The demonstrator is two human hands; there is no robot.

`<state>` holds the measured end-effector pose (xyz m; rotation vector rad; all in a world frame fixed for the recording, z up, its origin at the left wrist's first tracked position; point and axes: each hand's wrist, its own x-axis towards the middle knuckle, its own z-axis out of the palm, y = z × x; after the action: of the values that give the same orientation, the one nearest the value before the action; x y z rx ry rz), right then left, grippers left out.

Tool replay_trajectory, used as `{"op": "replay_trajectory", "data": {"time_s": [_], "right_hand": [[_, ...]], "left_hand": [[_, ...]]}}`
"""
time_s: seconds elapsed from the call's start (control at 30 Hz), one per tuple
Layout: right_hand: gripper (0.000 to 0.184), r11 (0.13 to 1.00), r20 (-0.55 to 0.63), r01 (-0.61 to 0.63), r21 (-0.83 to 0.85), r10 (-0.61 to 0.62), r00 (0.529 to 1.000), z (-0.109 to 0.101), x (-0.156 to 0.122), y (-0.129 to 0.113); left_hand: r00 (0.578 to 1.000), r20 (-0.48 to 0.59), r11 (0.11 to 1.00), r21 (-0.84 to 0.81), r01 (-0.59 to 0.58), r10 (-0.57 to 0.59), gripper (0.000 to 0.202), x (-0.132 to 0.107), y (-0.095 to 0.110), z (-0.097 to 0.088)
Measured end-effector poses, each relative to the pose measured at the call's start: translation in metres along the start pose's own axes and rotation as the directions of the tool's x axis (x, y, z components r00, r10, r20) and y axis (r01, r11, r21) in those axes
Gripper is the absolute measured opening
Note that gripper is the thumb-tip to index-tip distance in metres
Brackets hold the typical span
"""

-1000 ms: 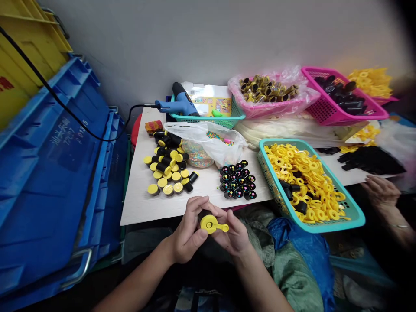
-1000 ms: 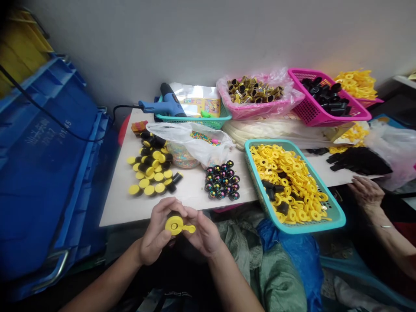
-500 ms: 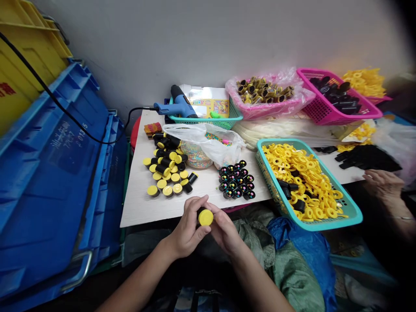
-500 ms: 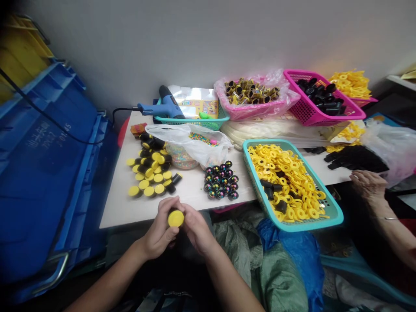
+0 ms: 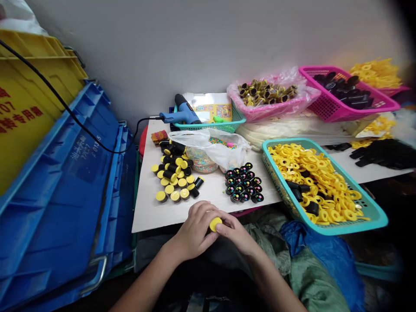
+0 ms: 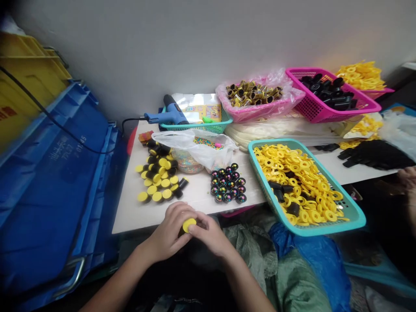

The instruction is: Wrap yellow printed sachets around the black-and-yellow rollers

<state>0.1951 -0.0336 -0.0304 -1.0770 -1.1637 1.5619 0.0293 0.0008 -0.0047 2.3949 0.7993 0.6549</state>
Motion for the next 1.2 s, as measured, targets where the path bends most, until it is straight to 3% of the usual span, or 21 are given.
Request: {"op": "replay_trajectory", "data": {"time_s": [0.07, 0.13, 0.2, 0.27, 0.3, 0.4, 0.47, 0.53, 0.6, 0.7, 0.8, 0.97, 1.1, 1.2], "right_hand": [[0.046, 0.964, -0.063, -0.021, -0.265, 0.004, 0.998, -0.022, -0.008, -0.016], [0.039, 0.855, -0.278, -0.036, -0.518, -0.128, 0.952, -0.054, -0.018, -0.037], [0.033, 0.731, -0.502, -0.130, -0.670, -0.316, 0.805, -0.094, -0.027, -0.057], [0.034, 0.580, -0.633, -0.338, -0.741, -0.434, 0.641, -0.139, -0.033, -0.069], [0.035, 0.483, -0.650, -0.450, -0.751, -0.425, 0.630, -0.160, -0.034, -0.071], [0.042, 0.179, -0.665, -0.644, -0.744, -0.299, 0.685, -0.212, -0.031, -0.064], [0.044, 0.084, -0.660, -0.664, -0.743, -0.259, 0.706, -0.230, -0.027, -0.056], [0.036, 0.068, -0.641, -0.648, -0.758, -0.256, 0.723, -0.235, -0.023, -0.050], [0.029, 0.069, -0.632, -0.640, -0.766, -0.266, 0.728, -0.233, -0.020, -0.049], [0.029, 0.056, -0.651, -0.670, -0.740, -0.308, 0.694, -0.227, -0.019, -0.052], [0.037, 0.070, -0.690, -0.706, -0.705, -0.298, 0.659, -0.227, -0.024, -0.054], [0.031, 0.160, -0.694, -0.676, -0.720, -0.158, 0.702, -0.230, -0.038, -0.058], [0.035, 0.079, -0.663, -0.668, -0.740, -0.251, 0.705, -0.232, -0.033, -0.068], [0.030, 0.020, -0.568, -0.590, -0.807, -0.294, 0.769, -0.236, -0.016, -0.076]], "left_hand": [[0.993, 0.002, 0.992, 0.046, 0.114, -0.114, 0.029, -0.004, -0.008, -0.005], [0.979, -0.024, 0.973, 0.108, 0.205, -0.203, 0.027, -0.007, -0.021, -0.008], [0.964, -0.065, 0.941, 0.210, 0.264, -0.256, 0.027, -0.009, -0.037, -0.009], [0.945, -0.142, 0.880, 0.346, 0.327, -0.295, 0.025, -0.009, -0.052, -0.007], [0.933, -0.189, 0.841, 0.405, 0.358, -0.306, 0.024, -0.008, -0.058, -0.005], [0.918, -0.297, 0.789, 0.481, 0.381, -0.262, 0.022, -0.001, -0.061, 0.000], [0.946, -0.275, 0.843, 0.456, 0.286, -0.172, 0.021, 0.010, -0.053, 0.004], [0.975, -0.204, 0.908, 0.386, 0.162, -0.087, 0.020, 0.026, -0.040, 0.010], [0.988, -0.133, 0.941, 0.317, 0.122, -0.083, 0.020, 0.047, -0.030, 0.018], [0.982, -0.080, 0.938, 0.292, 0.188, -0.172, 0.026, 0.077, -0.026, 0.035], [0.970, -0.107, 0.923, 0.300, 0.242, -0.220, 0.028, 0.094, -0.030, 0.053], [0.945, -0.187, 0.910, 0.274, 0.312, -0.268, 0.025, 0.099, -0.035, 0.071], [0.931, -0.229, 0.912, 0.232, 0.337, -0.286, 0.023, 0.100, -0.034, 0.076], [0.917, -0.270, 0.913, 0.204, 0.353, -0.294, 0.020, 0.098, -0.031, 0.074]]}}
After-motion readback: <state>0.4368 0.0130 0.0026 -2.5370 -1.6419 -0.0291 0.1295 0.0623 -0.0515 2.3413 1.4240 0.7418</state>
